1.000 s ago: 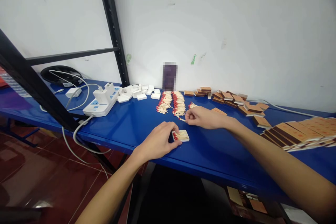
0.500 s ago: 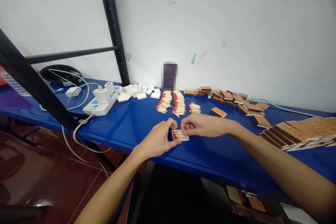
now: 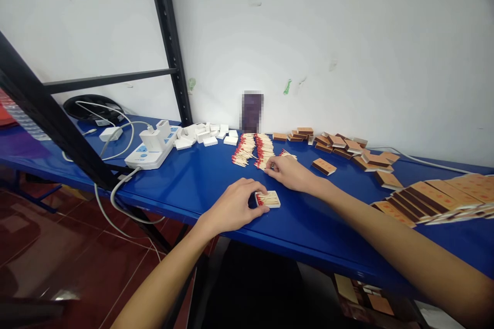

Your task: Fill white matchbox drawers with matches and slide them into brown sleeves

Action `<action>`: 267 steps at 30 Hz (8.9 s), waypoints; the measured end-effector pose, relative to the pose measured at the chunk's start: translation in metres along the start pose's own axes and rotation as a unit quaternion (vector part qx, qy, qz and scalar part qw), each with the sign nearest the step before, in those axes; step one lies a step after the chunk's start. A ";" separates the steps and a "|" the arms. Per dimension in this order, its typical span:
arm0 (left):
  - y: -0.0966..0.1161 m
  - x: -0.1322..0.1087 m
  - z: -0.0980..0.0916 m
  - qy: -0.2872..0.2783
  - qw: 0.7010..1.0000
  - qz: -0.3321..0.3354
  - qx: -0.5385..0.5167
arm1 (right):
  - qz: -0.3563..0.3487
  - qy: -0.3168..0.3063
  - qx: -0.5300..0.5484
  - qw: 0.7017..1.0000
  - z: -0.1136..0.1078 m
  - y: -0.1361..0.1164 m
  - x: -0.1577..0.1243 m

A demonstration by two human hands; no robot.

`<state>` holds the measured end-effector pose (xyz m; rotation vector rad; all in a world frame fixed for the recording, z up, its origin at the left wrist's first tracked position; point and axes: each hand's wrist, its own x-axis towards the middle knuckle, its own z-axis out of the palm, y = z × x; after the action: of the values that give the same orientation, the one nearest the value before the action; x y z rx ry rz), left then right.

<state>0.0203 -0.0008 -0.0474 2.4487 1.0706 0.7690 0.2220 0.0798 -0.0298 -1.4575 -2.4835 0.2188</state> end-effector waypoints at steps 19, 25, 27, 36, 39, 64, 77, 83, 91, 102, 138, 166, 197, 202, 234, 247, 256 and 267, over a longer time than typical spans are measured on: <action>0.003 -0.001 -0.002 -0.002 1.000 -0.001 0.000 | -0.043 -0.084 0.032 0.995 -0.017 -0.003 -0.024; 0.001 -0.001 0.000 0.000 1.000 -0.002 0.002 | -0.064 -0.064 -0.003 0.996 -0.006 -0.003 -0.024; 0.001 -0.001 0.000 0.002 1.000 0.001 0.001 | -0.073 -0.045 -0.056 0.995 -0.001 -0.003 -0.025; 0.005 -0.001 -0.004 0.009 1.000 -0.015 -0.026 | -0.078 0.009 -0.061 0.995 -0.022 -0.014 -0.045; 0.007 -0.001 -0.004 0.012 0.999 -0.035 -0.033 | -0.110 -0.034 0.010 0.993 -0.026 -0.024 -0.054; 0.006 0.000 -0.004 0.006 0.999 -0.042 -0.031 | -0.079 -0.052 -0.009 0.995 -0.008 0.007 -0.038; 0.005 -0.001 -0.003 0.009 0.996 -0.058 -0.060 | -0.095 -0.129 0.108 0.981 -0.039 -0.017 -0.058; 0.003 0.000 -0.002 0.016 0.997 -0.044 -0.054 | -0.059 -0.045 0.072 0.995 -0.024 -0.001 -0.047; 0.003 0.000 -0.002 0.011 0.998 -0.043 -0.046 | -0.095 -0.031 0.037 0.994 -0.006 0.009 -0.037; 0.004 0.000 -0.002 0.010 0.997 -0.054 -0.048 | -0.087 -0.131 0.135 0.978 -0.037 -0.022 -0.060; 0.004 0.001 -0.002 0.020 0.997 -0.048 -0.053 | -0.153 -0.025 0.087 0.984 -0.024 -0.013 -0.050; 0.006 0.000 -0.003 0.011 0.995 -0.074 -0.063 | -0.149 0.000 0.082 0.985 -0.028 -0.013 -0.050; 0.005 0.000 -0.003 0.022 0.997 -0.058 -0.055 | -0.051 0.042 -0.025 0.998 -0.006 0.001 -0.033; 0.006 0.000 -0.004 0.016 0.996 -0.069 -0.057 | -0.036 0.008 -0.082 0.996 0.002 0.009 -0.021; 0.004 0.001 -0.003 0.028 0.997 -0.054 -0.053 | -0.097 -0.133 0.104 0.981 -0.044 -0.019 -0.053; 0.006 0.001 -0.005 0.023 0.996 -0.058 -0.058 | -0.069 -0.053 -0.060 0.994 -0.012 0.007 0.001; 0.005 0.001 -0.005 0.022 0.997 -0.050 -0.061 | -0.085 -0.083 0.066 0.991 -0.040 -0.029 -0.056; 0.002 0.000 -0.003 0.011 1.000 -0.007 -0.023 | 0.080 -0.007 -0.099 0.992 -0.022 0.038 -0.043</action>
<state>0.0191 -0.0021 -0.0439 2.3967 1.0641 0.8086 0.2798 0.0607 -0.0246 -1.7413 -2.4602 0.0107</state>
